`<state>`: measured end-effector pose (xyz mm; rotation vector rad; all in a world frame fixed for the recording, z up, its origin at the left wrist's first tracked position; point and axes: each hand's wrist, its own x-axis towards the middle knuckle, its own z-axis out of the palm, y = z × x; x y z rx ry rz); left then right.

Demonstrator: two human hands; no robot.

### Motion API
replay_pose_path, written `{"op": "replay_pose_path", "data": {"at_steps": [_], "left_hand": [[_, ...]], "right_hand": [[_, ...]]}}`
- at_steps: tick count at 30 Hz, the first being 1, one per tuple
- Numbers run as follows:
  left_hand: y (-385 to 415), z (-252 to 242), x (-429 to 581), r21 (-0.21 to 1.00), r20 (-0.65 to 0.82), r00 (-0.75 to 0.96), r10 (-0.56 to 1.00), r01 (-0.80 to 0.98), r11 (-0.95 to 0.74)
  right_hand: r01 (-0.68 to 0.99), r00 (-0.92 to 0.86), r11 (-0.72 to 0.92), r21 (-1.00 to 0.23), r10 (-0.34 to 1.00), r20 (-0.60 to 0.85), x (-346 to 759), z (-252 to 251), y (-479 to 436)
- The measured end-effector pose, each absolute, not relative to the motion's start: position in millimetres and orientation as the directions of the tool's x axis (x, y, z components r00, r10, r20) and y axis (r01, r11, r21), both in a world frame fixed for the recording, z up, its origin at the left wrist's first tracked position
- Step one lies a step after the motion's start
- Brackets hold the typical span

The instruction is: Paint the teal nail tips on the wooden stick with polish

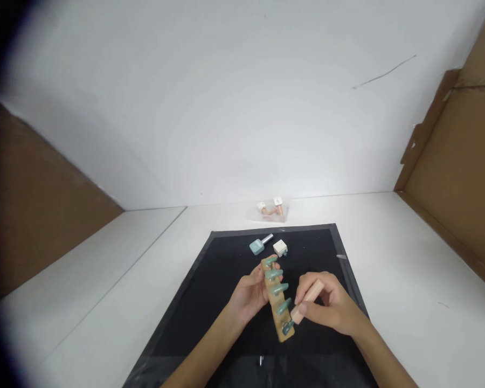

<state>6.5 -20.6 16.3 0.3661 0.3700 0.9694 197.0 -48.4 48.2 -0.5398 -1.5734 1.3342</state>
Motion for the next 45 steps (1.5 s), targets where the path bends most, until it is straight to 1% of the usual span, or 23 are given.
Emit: {"op": "replay_pose_path", "data": {"at_steps": [11, 18, 26, 34, 45], "left_hand": [[-20.5, 14.3, 4.9, 0.471, -0.156, 0.509, 0.846, -0.715, 0.517], [-20.6, 11.2, 3.5, 0.475, -0.157, 0.507, 0.847, -0.714, 0.515], [-21.2, 13.2, 2.0, 0.476, -0.153, 0.523, 0.839, -0.705, 0.526], [-21.8, 14.6, 2.4, 0.466, -0.154, 0.522, 0.839, -0.710, 0.527], [-23.0, 19.9, 3.4, 0.441, -0.161, 0.528, 0.834, -0.717, 0.540]], "right_hand": [[-0.212, -0.408, 0.337, -0.917, 0.822, 0.397, 197.3, 49.5, -48.6], [-0.228, -0.393, 0.357, -0.906, 0.817, 0.421, 197.6, 47.5, -47.5], [-0.231, -0.390, 0.336, -0.913, 0.828, 0.403, 197.7, 49.7, -47.3], [-0.247, -0.352, 0.366, -0.897, 0.829, 0.435, 197.5, 48.0, -47.1], [-0.260, -0.344, 0.325, -0.909, 0.849, 0.401, 198.2, 44.2, -46.0]]}}
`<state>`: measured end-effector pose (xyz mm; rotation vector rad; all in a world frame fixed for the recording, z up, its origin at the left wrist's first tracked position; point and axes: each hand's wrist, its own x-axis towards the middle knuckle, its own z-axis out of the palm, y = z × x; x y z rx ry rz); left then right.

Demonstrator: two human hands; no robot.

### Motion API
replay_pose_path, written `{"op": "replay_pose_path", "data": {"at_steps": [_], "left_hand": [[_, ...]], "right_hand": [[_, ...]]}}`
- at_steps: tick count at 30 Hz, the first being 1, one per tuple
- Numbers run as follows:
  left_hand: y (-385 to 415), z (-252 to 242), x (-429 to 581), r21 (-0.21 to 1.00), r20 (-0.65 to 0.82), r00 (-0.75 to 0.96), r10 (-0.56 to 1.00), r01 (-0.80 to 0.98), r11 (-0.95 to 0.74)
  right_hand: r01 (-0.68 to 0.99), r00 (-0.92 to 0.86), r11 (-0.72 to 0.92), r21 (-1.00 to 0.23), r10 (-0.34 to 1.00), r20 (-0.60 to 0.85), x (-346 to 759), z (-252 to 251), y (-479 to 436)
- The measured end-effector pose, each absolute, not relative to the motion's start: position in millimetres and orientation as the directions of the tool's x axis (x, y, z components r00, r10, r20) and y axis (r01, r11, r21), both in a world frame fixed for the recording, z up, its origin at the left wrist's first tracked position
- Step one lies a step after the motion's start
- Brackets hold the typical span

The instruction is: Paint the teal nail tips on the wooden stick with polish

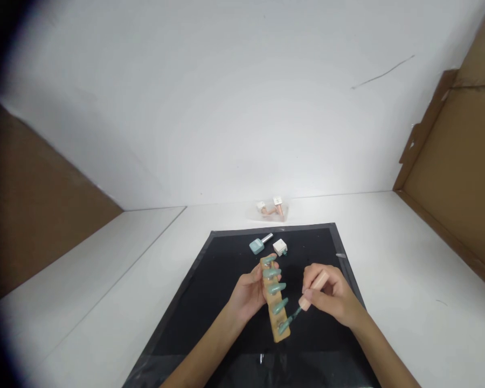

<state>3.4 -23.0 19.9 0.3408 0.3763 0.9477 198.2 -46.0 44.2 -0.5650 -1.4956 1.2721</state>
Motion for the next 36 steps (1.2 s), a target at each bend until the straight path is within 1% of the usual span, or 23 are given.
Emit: {"op": "replay_pose_path", "data": {"at_steps": [7, 13, 18, 21, 25, 30, 36], "left_hand": [[-23.5, 16.6, 0.5, 0.442, -0.142, 0.543, 0.828, -0.714, 0.544], [-23.1, 14.4, 0.5, 0.421, -0.141, 0.544, 0.827, -0.723, 0.547], [-22.1, 16.1, 1.6, 0.448, -0.135, 0.547, 0.826, -0.710, 0.544], [-21.1, 16.3, 2.3, 0.461, -0.130, 0.548, 0.826, -0.704, 0.540], [-20.6, 16.3, 2.5, 0.444, -0.142, 0.550, 0.823, -0.708, 0.549], [-21.9, 16.6, 2.2, 0.449, -0.157, 0.538, 0.828, -0.708, 0.545], [-23.2, 18.0, 3.4, 0.431, -0.157, 0.528, 0.835, -0.724, 0.539]], "right_hand": [[-0.261, -0.280, 0.347, -0.901, 0.866, 0.414, 198.1, 42.6, -45.5], [-0.328, -0.261, 0.316, -0.890, 0.875, 0.407, 196.7, 44.6, -45.4], [-0.318, -0.289, 0.304, -0.898, 0.871, 0.398, 193.6, 50.7, -47.9], [-0.284, -0.357, 0.304, -0.909, 0.847, 0.394, 192.9, 52.9, -49.2], [-0.232, -0.419, 0.327, -0.916, 0.816, 0.398, 194.2, 51.8, -49.6], [-0.208, -0.350, 0.341, -0.917, 0.849, 0.395, 196.1, 47.1, -48.6], [-0.308, -0.260, 0.317, -0.897, 0.879, 0.400, 196.5, 42.7, -47.4]]}}
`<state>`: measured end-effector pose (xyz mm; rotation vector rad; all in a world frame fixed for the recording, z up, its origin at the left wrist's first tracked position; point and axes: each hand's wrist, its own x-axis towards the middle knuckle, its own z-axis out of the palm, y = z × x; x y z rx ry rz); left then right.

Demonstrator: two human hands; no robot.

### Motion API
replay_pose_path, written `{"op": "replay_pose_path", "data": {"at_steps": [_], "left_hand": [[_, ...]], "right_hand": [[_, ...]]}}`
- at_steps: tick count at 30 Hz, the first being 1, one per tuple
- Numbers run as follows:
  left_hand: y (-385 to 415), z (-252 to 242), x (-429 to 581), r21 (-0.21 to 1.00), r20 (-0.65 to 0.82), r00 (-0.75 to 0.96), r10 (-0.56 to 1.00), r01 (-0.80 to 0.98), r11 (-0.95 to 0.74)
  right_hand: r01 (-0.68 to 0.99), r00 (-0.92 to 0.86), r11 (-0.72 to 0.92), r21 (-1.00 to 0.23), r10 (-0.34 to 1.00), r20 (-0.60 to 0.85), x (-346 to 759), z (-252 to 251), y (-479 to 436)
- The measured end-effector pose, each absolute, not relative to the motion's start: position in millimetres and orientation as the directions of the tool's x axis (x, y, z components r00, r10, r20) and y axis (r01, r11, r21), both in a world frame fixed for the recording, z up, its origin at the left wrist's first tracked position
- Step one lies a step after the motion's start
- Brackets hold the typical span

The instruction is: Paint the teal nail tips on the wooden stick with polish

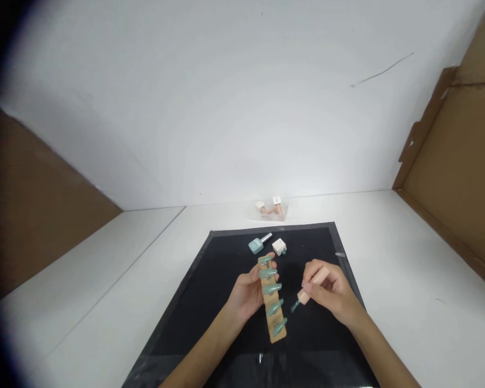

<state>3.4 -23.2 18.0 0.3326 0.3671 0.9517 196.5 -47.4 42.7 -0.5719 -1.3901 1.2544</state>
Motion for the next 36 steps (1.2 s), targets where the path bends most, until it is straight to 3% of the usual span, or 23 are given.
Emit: {"op": "replay_pose_path", "data": {"at_steps": [9, 12, 17, 28, 36], "left_hand": [[-21.7, 22.7, 4.4, 0.412, -0.151, 0.535, 0.831, -0.730, 0.545], [-21.6, 20.2, 4.2, 0.412, -0.143, 0.539, 0.830, -0.730, 0.545], [-22.1, 16.1, 3.4, 0.415, -0.137, 0.535, 0.834, -0.733, 0.539], [-19.8, 21.6, 7.2, 0.416, -0.133, 0.540, 0.831, -0.731, 0.541], [-22.7, 19.8, 5.8, 0.425, -0.170, 0.525, 0.834, -0.724, 0.543]], "right_hand": [[-0.261, -0.390, 0.341, -0.903, 0.818, 0.422, 195.7, 53.5, -49.0], [-0.231, -0.337, 0.355, -0.906, 0.844, 0.416, 196.0, 51.0, -47.9], [-0.328, -0.259, 0.357, -0.874, 0.856, 0.447, 197.6, 45.8, -47.2], [-0.325, -0.474, 0.292, -0.899, 0.773, 0.422, 191.8, 56.7, -51.5], [-0.241, -0.344, 0.333, -0.912, 0.849, 0.401, 196.8, 45.6, -50.0]]}}
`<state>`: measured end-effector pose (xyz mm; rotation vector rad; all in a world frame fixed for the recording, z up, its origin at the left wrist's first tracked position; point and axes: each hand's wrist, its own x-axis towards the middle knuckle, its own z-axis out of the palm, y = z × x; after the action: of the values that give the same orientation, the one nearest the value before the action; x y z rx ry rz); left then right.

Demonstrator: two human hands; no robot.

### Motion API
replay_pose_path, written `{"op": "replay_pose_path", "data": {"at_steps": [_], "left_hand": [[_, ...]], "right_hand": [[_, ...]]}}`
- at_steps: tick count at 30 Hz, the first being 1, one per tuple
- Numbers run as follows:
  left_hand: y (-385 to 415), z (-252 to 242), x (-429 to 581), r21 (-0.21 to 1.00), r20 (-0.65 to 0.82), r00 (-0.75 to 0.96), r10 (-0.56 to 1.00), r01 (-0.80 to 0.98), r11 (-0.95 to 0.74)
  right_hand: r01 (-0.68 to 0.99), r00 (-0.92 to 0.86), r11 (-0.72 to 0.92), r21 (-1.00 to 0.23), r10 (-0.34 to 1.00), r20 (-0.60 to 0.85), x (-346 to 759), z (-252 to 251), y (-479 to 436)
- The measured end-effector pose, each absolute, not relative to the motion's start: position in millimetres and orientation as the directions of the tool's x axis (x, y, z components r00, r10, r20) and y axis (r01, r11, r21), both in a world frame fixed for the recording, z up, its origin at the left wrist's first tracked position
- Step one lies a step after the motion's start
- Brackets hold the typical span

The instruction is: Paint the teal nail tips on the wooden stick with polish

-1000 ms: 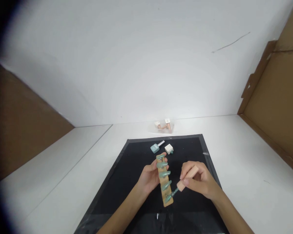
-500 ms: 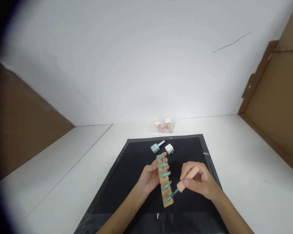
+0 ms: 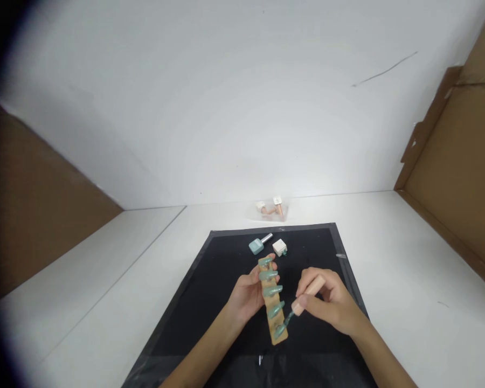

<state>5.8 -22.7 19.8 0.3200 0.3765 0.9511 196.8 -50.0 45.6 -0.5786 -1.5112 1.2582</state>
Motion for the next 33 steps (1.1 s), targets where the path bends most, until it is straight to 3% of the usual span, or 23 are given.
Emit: {"op": "replay_pose_path", "data": {"at_steps": [6, 14, 19, 23, 33], "left_hand": [[-22.6, 16.3, 3.6, 0.426, -0.163, 0.526, 0.835, -0.725, 0.540], [-20.9, 21.2, 6.2, 0.438, -0.163, 0.521, 0.838, -0.723, 0.535], [-21.0, 19.6, 7.2, 0.446, -0.151, 0.520, 0.841, -0.723, 0.527], [-21.5, 16.5, 6.9, 0.459, -0.138, 0.517, 0.845, -0.723, 0.517], [-22.6, 10.0, 2.8, 0.453, -0.164, 0.518, 0.839, -0.716, 0.531]], "right_hand": [[-0.335, -0.234, 0.351, -0.874, 0.868, 0.438, 196.5, 41.7, -49.0], [-0.288, -0.406, 0.321, -0.902, 0.813, 0.419, 194.8, 50.6, -49.8], [-0.175, -0.444, 0.299, -0.938, 0.826, 0.346, 194.5, 53.2, -50.1], [-0.146, -0.401, 0.252, -0.957, 0.869, 0.290, 195.3, 51.4, -50.7], [-0.281, -0.280, 0.198, -0.939, 0.919, 0.277, 194.3, 45.0, -49.6]]}}
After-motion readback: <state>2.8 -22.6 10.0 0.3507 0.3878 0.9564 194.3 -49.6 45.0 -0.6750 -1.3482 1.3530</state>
